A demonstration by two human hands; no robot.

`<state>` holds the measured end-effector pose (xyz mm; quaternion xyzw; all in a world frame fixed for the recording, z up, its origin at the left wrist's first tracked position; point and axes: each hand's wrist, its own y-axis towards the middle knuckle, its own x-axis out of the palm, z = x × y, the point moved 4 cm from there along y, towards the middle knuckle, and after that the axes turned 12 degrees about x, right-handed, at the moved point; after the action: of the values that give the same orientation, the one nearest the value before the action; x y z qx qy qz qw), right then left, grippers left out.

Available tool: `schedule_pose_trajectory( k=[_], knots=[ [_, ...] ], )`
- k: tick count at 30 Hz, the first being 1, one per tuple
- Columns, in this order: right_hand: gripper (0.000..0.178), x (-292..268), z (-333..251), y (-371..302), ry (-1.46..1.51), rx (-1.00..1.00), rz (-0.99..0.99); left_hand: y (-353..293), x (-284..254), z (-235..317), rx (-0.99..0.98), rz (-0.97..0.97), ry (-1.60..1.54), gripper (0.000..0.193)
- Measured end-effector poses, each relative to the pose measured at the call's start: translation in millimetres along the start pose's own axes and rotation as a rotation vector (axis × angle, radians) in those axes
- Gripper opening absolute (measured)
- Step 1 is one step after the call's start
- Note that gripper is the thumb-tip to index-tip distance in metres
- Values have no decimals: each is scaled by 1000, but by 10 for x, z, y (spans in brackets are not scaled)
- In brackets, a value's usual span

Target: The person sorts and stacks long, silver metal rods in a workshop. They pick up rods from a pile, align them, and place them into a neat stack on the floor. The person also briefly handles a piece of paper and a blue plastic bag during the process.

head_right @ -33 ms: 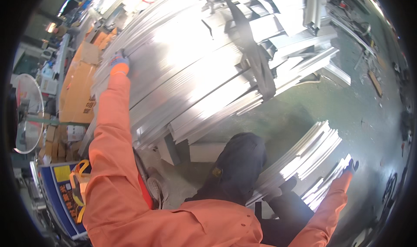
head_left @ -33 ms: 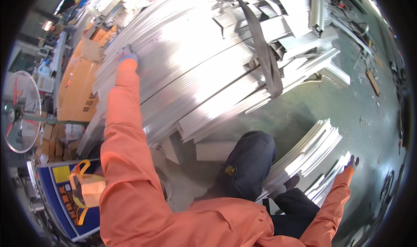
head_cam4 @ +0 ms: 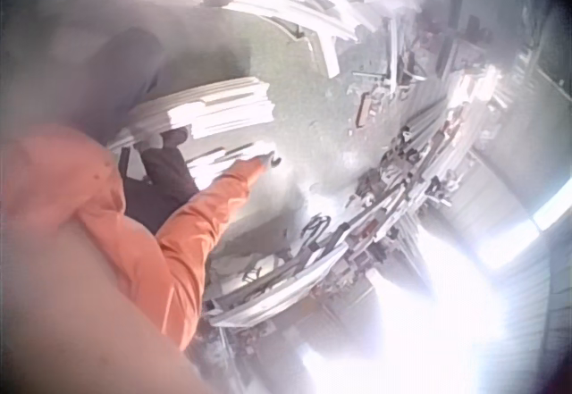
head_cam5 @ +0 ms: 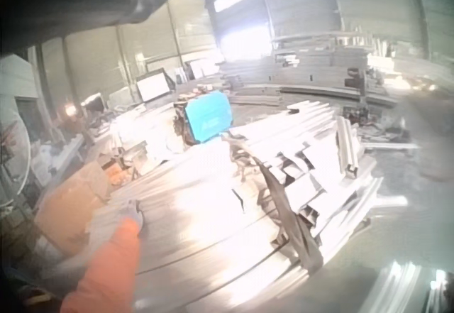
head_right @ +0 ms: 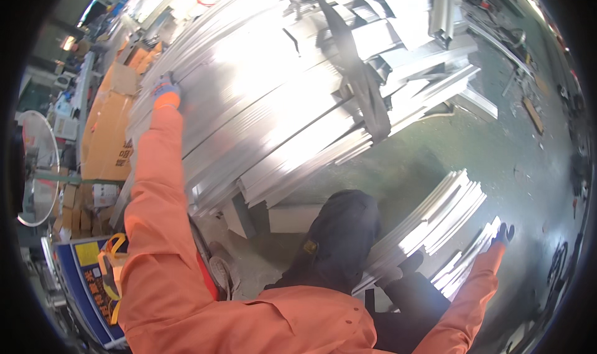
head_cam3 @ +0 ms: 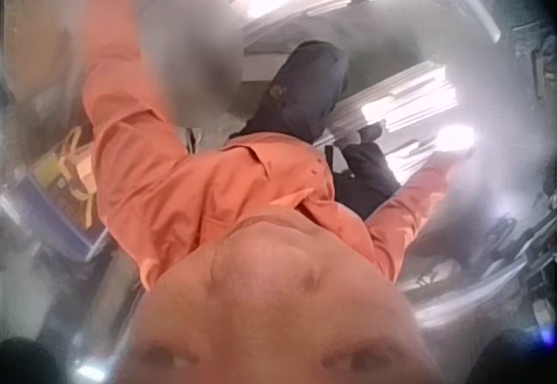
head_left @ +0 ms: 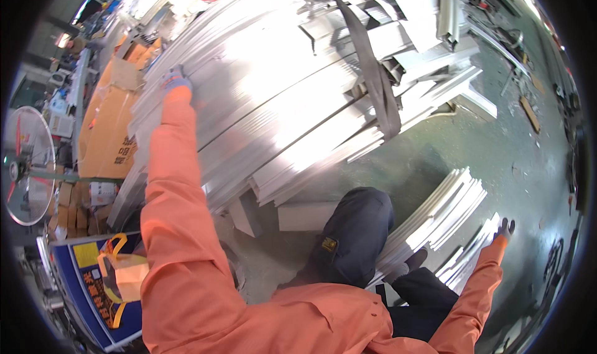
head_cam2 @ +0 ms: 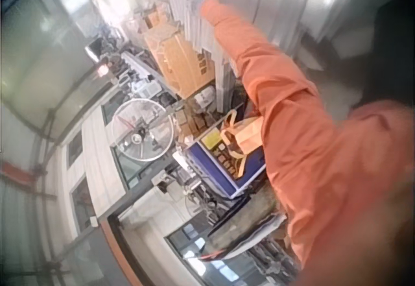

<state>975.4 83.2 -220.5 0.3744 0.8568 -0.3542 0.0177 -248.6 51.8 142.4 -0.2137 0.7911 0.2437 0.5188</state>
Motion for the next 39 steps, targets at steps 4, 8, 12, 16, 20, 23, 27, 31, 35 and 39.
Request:
schedule_pose_trajectory(
  k=[4, 8, 12, 16, 20, 23, 27, 31, 35, 39],
  knots=[
    [52, -1123, -1223, -730, 166, -240, 35, 246, 400, 932, 209, -35, -197, 47],
    [45, 345, -1435, -1899, 236, -349, -293, 608, 204, -740, 441, 8, -286, 49],
    [41, 561, -1997, -3185, 279, -641, -495, 1156, -958, -1353, 709, 155, -701, 54],
    [43, 404, -2179, -4034, 207, -616, -459, 249, -1415, 1338, 952, 95, -862, 54],
    [43, 1098, -2123, -4438, 141, -469, -846, -1706, -2718, 3351, 1281, 3, -944, 54],
    [59, 1077, -1894, -4367, 76, -382, -1117, -3071, -2857, 4976, 1601, -237, -1172, 55],
    [85, 1354, -1716, -4247, 161, -198, -1052, -4195, -3092, 5653, 1623, -392, -1204, 55],
    [37, 1020, -1510, -2935, 480, -112, -527, -4516, -2701, 5976, 1429, -308, -1419, 61],
    [36, 1301, -1239, -3079, -125, -212, -421, -4149, -1449, 5997, 1059, -29, -1545, 74],
    [46, 1740, -200, -3040, -1046, -899, -228, -4333, -349, 6296, 656, -721, -1361, 56]
  ],
)
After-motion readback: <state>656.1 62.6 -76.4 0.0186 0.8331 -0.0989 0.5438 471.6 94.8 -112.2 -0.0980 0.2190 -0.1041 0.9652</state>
